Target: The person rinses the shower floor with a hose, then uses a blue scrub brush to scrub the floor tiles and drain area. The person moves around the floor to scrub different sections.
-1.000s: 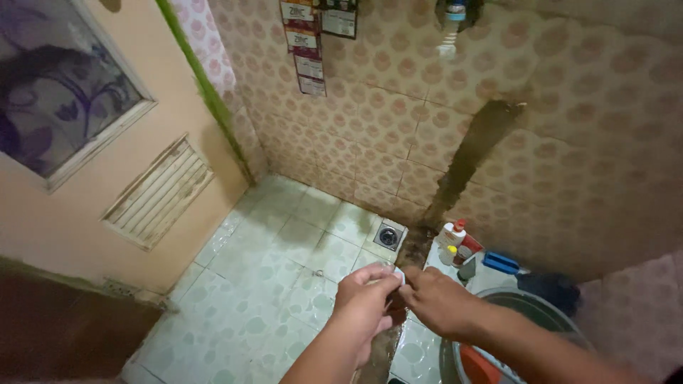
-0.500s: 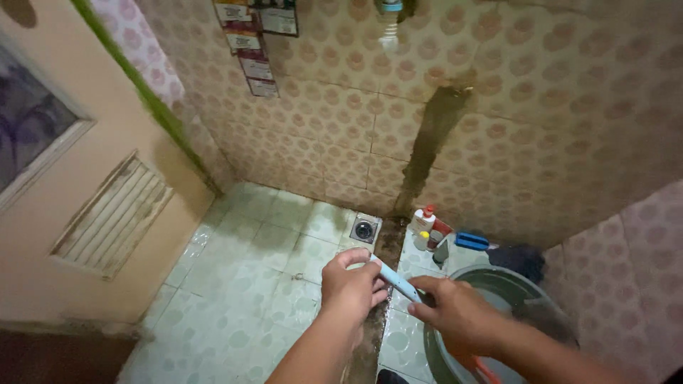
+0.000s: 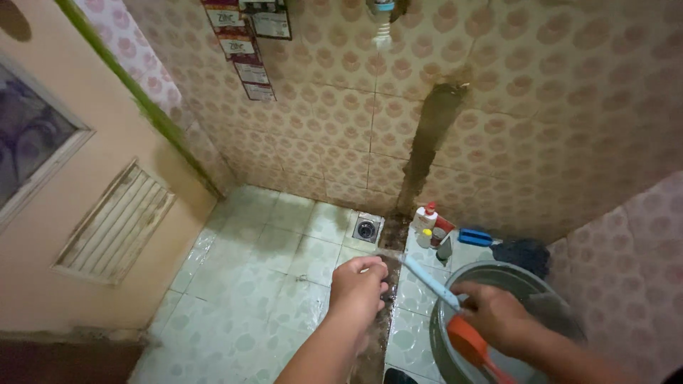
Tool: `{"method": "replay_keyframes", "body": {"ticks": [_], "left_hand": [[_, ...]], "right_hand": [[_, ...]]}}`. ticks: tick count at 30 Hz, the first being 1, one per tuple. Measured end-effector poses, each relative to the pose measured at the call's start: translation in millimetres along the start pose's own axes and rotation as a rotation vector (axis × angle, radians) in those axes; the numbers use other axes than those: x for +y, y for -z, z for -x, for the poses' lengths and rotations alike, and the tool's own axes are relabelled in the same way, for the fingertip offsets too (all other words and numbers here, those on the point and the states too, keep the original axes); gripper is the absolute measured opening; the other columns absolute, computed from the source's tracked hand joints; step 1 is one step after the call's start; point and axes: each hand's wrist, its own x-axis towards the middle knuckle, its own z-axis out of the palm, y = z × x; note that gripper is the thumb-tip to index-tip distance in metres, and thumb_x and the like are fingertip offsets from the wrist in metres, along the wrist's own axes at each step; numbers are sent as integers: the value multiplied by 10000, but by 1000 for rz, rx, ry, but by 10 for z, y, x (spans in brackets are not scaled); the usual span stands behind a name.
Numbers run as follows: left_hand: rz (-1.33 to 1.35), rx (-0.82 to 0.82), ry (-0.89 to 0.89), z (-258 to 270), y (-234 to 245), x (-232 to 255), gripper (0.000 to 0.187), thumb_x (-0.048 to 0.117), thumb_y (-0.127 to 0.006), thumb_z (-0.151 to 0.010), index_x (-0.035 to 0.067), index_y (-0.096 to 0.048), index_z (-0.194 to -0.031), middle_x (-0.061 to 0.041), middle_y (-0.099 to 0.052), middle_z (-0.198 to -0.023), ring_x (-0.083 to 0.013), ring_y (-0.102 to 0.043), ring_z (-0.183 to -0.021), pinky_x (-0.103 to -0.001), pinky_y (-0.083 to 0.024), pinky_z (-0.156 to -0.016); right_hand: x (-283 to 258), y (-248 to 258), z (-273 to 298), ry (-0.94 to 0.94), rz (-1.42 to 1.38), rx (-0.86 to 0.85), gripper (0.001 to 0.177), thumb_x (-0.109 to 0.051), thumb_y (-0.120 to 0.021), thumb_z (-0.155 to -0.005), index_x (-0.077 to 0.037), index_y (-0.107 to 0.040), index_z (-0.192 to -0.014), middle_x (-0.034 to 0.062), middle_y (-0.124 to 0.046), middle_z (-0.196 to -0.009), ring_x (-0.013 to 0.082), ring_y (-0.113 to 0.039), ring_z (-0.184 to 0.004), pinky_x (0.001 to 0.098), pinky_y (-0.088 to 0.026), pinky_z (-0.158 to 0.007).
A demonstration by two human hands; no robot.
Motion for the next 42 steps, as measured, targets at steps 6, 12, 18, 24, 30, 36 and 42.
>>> {"method": "replay_keyframes", "body": {"ticks": [6,12,18,24,30,36,42], "left_hand": [[29,7,-10,12,67,22,325,199,-664,-874,109,-722,-1180,-47,-760,-1066,-157,-699,-940,-340,-540,-775],[40,-1,-62,14,49,42,303,133,-740,-843,96,-722,-1143,-45,-752,-926,-139,-653,-780,-309,-514,-664],[95,-54,-139,-111,-75,-67,246,59,-790,-775,18,-754,-1016,-43,-783,-848,-109,-681,-701,-253,-532,-636],[-36,-108,-115,-57,-272,0,199,85,-772,-807,37,-777,-999,-55,-781,-850,-116,-684,-737,-258,-495,-603],[3,-214,-115,-32,-554,-25,175,128,-714,-878,26,-765,-1011,-67,-796,-842,-118,-683,-715,-262,-512,-607],[28,-345,-195,-175,-861,-202,205,191,-678,-949,-12,-708,-954,-42,-633,-682,-135,-582,-572,-299,-502,-566],[-204,-317,-108,152,-1108,85,443,410,-574,-1045,5,-614,-870,-81,-475,-618,-247,-476,-506,-447,-414,-500]], "right_hand": [[191,111,-145,-157,18,43,393,-182,-690,-931,-257,-697,-1317,65,-801,-1204,220,-804,-1039,372,-633,-899],[602,147,-271,-100,-116,213,190,-153,-772,-847,-95,-790,-1027,106,-792,-987,229,-753,-879,399,-634,-792],[342,312,62,-276,-321,197,183,-211,-732,-901,-80,-834,-977,77,-783,-842,184,-772,-701,363,-646,-665],[141,437,512,-347,-309,362,232,-277,-708,-949,-84,-813,-1024,130,-795,-727,236,-721,-615,405,-577,-632],[608,347,674,-208,-423,506,279,-286,-747,-878,-16,-813,-849,111,-761,-642,203,-660,-579,377,-535,-593],[413,532,1053,-327,-412,531,397,-402,-746,-874,-12,-786,-804,125,-724,-613,211,-651,-577,372,-509,-601],[441,629,1204,-483,-348,564,591,-550,-577,-963,-19,-760,-779,186,-674,-568,271,-683,-532,434,-529,-607]]}}
